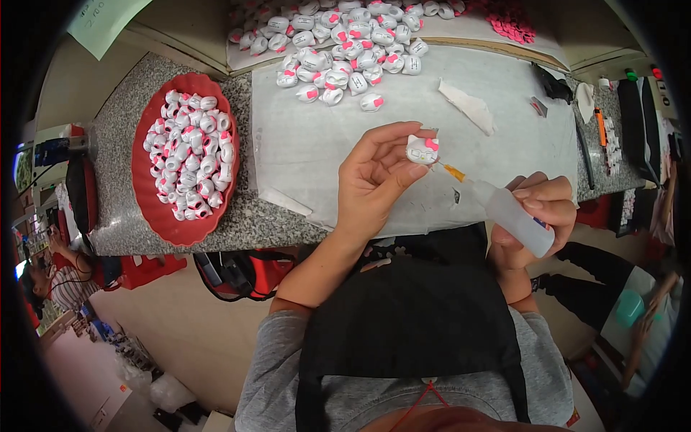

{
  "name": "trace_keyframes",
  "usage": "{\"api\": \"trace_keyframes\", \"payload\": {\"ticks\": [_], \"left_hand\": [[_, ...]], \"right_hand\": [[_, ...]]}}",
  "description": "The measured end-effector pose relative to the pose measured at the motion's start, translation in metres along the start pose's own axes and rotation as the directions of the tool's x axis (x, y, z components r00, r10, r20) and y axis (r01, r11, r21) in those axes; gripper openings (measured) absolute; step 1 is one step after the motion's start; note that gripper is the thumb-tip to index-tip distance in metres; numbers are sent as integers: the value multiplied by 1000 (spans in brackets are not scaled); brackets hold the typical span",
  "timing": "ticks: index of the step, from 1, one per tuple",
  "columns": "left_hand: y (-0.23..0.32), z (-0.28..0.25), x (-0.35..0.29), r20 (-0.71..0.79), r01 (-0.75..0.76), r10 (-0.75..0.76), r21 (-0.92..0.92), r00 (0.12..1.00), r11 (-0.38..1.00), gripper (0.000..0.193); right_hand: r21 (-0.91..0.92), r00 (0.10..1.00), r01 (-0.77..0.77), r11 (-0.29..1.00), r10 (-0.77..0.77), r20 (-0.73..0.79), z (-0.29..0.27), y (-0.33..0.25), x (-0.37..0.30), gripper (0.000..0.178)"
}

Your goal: Applying glue to small toy components and assembling them at a factory workstation.

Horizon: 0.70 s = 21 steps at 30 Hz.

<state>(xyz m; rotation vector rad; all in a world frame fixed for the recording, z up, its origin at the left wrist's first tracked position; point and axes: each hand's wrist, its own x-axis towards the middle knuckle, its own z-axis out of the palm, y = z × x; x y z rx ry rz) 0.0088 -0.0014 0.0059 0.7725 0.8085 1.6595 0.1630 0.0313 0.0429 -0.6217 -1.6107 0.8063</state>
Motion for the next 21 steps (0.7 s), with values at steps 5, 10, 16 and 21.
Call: {"api": "trace_keyframes", "payload": {"ticks": [5,10,16,21], "left_hand": [[0,-2,-1,14,4,-4,-13,1000,1000,33],[0,-1,-1,37,10,-10,-11,999,1000,33],[0,-2,-1,30,16,-16,-6,999,1000,33],[-1,-2,-1,28,17,-17,-8,999,1000,33]], "right_hand": [[112,995,61,992,-69,68,-2,2,0,42],[56,997,52,997,-55,57,2,1,-1,39],[52,997,57,997,-59,57,3,0,-1,40],[49,995,61,997,-64,74,3,0,-1,39]]}}
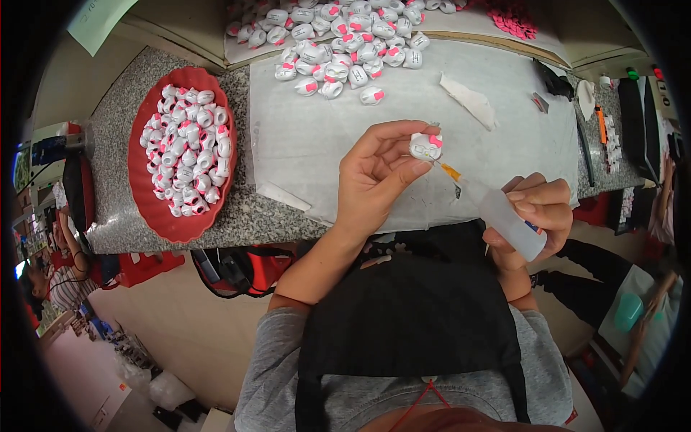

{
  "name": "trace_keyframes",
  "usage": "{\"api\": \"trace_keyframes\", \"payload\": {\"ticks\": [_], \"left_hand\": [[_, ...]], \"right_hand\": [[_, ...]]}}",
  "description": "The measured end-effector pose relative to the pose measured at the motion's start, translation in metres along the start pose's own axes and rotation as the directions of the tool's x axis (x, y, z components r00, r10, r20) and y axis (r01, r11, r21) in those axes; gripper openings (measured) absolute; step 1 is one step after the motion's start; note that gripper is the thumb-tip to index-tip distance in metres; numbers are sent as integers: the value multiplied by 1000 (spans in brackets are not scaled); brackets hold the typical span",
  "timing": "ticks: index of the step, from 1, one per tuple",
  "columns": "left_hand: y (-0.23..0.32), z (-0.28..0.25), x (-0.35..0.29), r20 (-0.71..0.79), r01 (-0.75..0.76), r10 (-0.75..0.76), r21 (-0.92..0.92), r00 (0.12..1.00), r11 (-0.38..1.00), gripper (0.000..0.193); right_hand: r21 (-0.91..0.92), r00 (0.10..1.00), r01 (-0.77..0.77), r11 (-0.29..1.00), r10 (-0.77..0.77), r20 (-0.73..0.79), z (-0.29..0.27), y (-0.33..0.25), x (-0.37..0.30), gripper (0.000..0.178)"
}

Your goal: Applying glue to small toy components and assembling them at a factory workstation.

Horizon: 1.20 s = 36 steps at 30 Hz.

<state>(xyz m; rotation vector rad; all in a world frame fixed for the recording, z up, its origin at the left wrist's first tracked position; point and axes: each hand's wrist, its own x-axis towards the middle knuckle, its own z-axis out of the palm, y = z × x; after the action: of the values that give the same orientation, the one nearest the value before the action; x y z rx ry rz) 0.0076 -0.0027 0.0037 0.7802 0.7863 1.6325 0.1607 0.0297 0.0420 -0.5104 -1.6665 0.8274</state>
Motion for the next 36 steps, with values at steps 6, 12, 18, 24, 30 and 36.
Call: {"api": "trace_keyframes", "payload": {"ticks": [6,12,18,24,30,36], "left_hand": [[0,0,0,-18,11,-11,-15,1000,1000,33],[1,0,0,-14,13,-13,-17,1000,1000,33],[2,1,-1,24,33,-32,-60,999,998,34],[1,0,-1,39,18,-17,-36,999,999,34],[0,1,-1,40,16,-15,-16,999,1000,33],[-2,1,-1,33,-32,30,56,999,998,32]], "right_hand": [[10,1000,13,1000,-13,-8,0,-1,0,38],[-7,999,17,1000,-18,-27,-2,1,-1,37],[26,999,22,999,-21,-46,0,1,-1,39],[35,999,17,999,-16,-35,0,1,-1,38],[41,999,24,999,-23,-24,0,1,-1,38],[26,999,33,999,-33,-11,0,2,-1,38]]}}
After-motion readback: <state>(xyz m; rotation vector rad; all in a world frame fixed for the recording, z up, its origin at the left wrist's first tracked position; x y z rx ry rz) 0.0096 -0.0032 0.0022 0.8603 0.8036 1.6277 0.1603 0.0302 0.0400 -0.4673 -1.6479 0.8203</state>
